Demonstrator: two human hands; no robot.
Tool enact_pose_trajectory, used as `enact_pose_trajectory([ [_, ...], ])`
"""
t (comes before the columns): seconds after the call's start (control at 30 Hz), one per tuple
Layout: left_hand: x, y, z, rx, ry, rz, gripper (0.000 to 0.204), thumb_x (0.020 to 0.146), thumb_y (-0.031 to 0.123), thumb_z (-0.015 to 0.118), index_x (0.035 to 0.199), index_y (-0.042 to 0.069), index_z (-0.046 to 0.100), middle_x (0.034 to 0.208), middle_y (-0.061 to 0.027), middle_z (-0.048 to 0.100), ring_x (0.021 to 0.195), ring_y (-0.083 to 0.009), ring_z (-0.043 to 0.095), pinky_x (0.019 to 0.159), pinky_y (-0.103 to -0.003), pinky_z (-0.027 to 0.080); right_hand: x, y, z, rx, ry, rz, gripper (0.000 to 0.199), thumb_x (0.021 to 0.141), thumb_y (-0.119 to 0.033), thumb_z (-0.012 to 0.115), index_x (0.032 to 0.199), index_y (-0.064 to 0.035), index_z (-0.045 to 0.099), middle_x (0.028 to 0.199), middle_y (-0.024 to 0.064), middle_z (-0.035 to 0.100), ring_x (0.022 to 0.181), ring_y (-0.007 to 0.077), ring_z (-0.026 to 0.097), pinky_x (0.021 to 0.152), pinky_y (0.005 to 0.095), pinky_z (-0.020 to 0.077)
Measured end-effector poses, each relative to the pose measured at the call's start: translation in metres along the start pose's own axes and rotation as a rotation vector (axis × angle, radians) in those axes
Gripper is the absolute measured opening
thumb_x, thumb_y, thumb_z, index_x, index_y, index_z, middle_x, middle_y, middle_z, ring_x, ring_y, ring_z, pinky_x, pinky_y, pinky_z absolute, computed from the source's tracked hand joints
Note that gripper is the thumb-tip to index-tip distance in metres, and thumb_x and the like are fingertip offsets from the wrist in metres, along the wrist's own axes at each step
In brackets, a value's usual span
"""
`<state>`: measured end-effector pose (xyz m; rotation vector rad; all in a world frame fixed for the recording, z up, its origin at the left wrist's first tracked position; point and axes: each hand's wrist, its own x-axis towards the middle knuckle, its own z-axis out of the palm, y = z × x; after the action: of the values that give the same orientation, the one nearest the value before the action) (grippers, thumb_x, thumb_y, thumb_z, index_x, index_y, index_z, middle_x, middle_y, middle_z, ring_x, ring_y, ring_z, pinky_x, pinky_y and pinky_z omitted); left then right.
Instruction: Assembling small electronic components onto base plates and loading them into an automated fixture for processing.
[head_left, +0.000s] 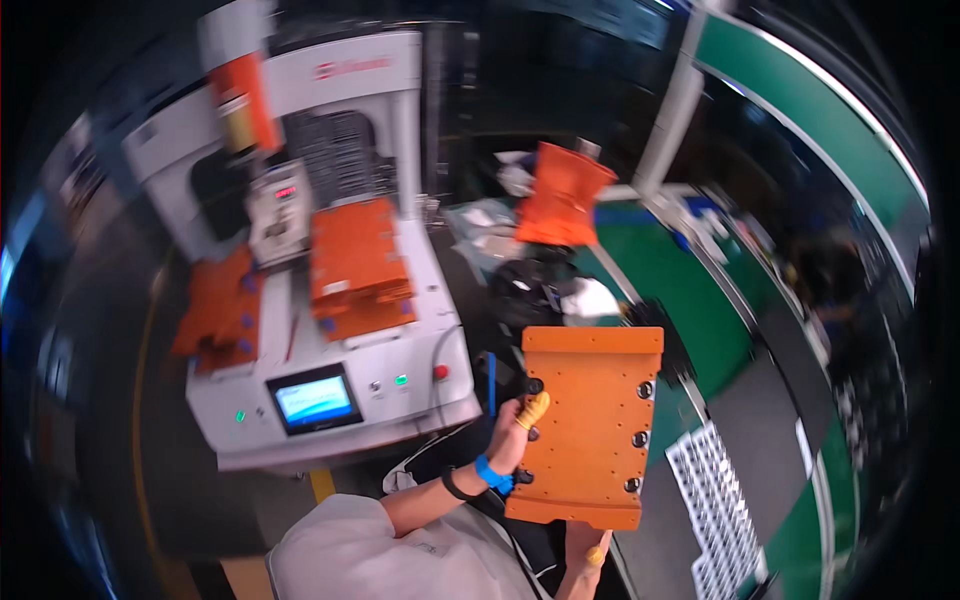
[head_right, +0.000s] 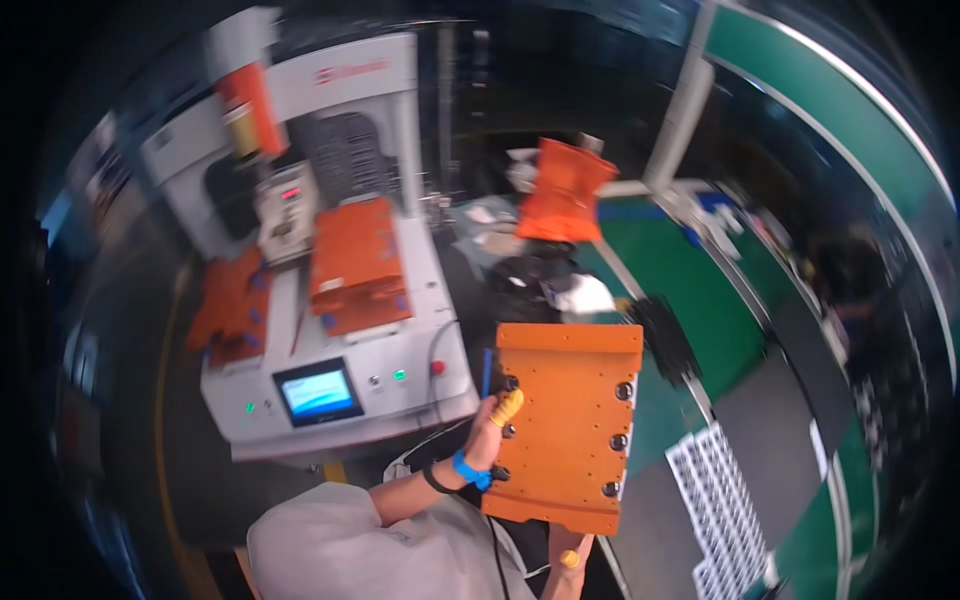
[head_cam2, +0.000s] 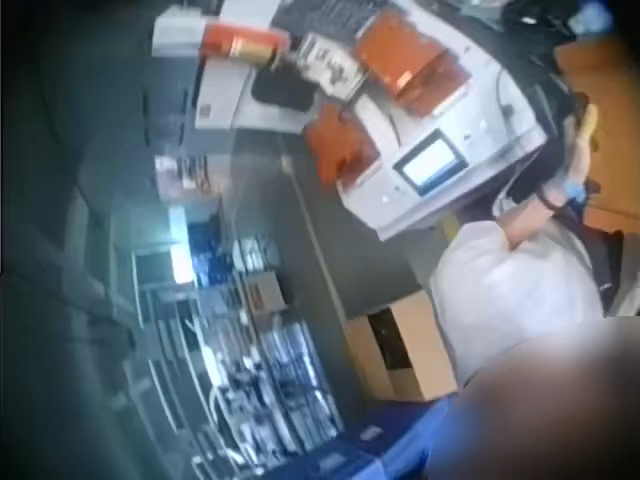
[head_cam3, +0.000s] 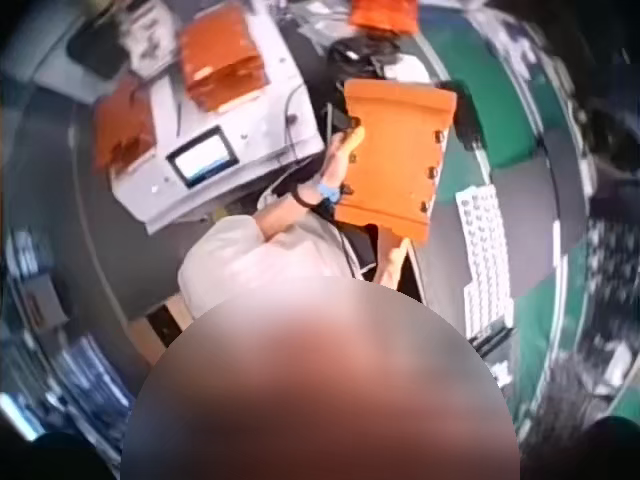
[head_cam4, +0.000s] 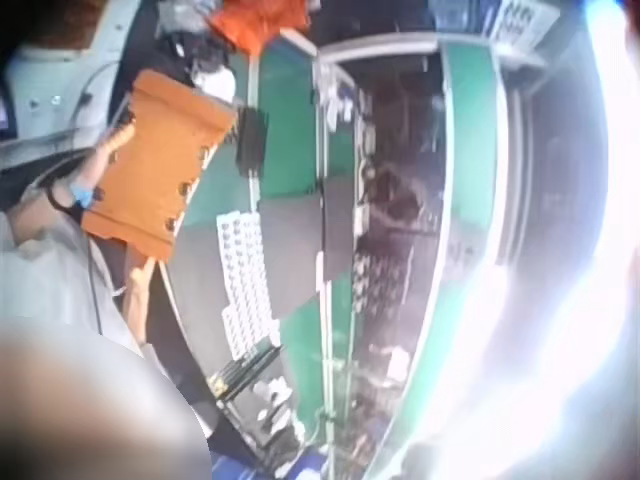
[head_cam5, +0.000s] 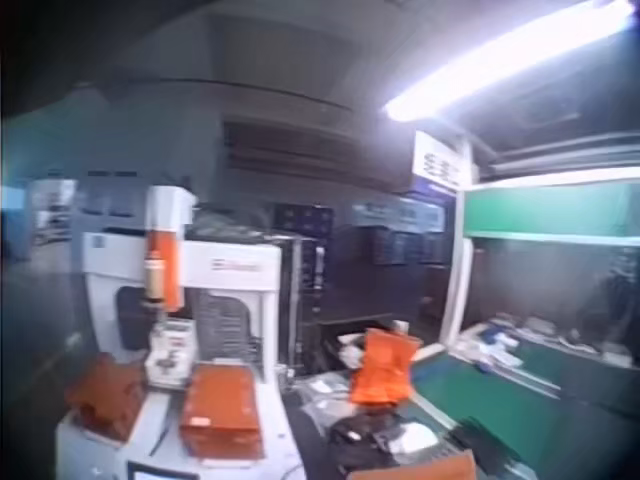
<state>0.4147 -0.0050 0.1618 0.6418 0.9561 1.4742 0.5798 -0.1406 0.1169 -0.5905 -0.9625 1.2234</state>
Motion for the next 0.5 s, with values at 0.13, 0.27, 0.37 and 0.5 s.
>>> enact_pose_trajectory([
  [0.13, -0.015, 0.011, -0.027, -0.124, 0.233, 0.083, 0.032, 0.1, 0.035, 0.066, 0.119, 0.01, 0.061, 0.096, 0.0079, 0.056, 0.077, -0.0018, 0.047, 0.062, -0.021, 0.041, 0.018, 0.045, 0.015, 0.193, 0.196, 0.081, 0.079, 0.088, -0.045, 0.07, 0.15, -0.0068, 0.041, 0.147, 0.0123, 0.05, 0.133, 0.0336, 0.05, 0.112, 0.0517, 0.0404],
  [0.27, -0.003, 0.031, -0.061, -0.184, 0.337, 0.217, 0.036, 0.1, 0.044, 0.063, 0.112, 0.01, 0.065, 0.09, 0.0094, 0.056, 0.068, -0.0017, 0.047, 0.059, -0.02, 0.039, 0.068, 0.051, 0.078, 0.28, 0.161, 0.19, 0.067, 0.088, -0.036, 0.066, 0.142, -0.001, 0.048, 0.135, 0.0147, 0.058, 0.122, 0.0313, 0.059, 0.106, 0.0484, 0.0466],
  [0.37, 0.016, 0.053, -0.08, -0.301, 0.299, 0.268, 0.04, 0.1, 0.051, 0.058, 0.111, 0.013, 0.068, 0.09, 0.0113, 0.061, 0.066, 0.001, 0.048, 0.056, -0.017, 0.036, 0.102, 0.052, 0.122, 0.254, 0.161, 0.159, 0.066, 0.086, -0.031, 0.066, 0.141, 0.0001, 0.048, 0.133, 0.0162, 0.059, 0.12, 0.0316, 0.06, 0.103, 0.0485, 0.0492],
  [0.5, 0.02, 0.114, -0.088, -0.525, 0.217, 0.079, 0.036, 0.101, 0.045, 0.06, 0.119, 0.014, 0.065, 0.102, 0.0048, 0.067, 0.076, -0.0071, 0.061, 0.067, -0.027, 0.052, 0.157, 0.07, 0.154, 0.299, 0.293, 0.223, 0.047, 0.087, -0.024, 0.064, 0.127, -0.0008, 0.059, 0.117, 0.0138, 0.067, 0.108, 0.0297, 0.066, 0.097, 0.0447, 0.0533],
])
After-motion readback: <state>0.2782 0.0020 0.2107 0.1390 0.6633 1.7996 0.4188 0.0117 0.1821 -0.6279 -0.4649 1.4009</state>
